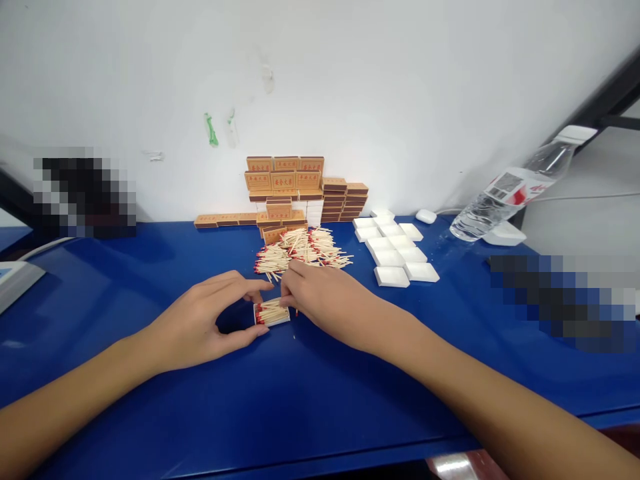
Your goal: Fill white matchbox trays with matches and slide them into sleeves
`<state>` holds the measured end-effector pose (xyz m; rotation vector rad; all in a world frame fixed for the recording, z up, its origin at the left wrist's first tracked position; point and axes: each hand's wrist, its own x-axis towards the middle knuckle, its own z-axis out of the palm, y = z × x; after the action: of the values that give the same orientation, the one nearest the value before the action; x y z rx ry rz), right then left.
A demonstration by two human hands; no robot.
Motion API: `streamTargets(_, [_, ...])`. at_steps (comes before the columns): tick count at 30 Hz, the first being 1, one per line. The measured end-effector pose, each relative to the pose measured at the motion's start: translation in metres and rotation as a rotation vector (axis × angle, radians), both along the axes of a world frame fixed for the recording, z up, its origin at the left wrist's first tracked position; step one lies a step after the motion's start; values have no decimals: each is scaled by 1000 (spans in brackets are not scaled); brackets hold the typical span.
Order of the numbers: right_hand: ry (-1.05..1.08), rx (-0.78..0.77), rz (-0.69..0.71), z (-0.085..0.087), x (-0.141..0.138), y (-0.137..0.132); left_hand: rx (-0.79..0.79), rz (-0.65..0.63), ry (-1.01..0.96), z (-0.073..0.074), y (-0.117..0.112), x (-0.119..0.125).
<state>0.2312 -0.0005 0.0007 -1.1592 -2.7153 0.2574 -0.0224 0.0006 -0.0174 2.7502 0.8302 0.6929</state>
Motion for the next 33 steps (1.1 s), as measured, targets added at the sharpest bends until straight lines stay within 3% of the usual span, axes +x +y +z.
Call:
streamTargets(9, [4,93,-11,-7,7,7,5,-58,-36,0,2,1])
streamTargets(26, [103,-7,20,-11,-7,0,-14,-14,-13,1,1,0])
streamTargets(33, [144,57,-24,-9,-1,1,-35,-1,14,2,0,-1])
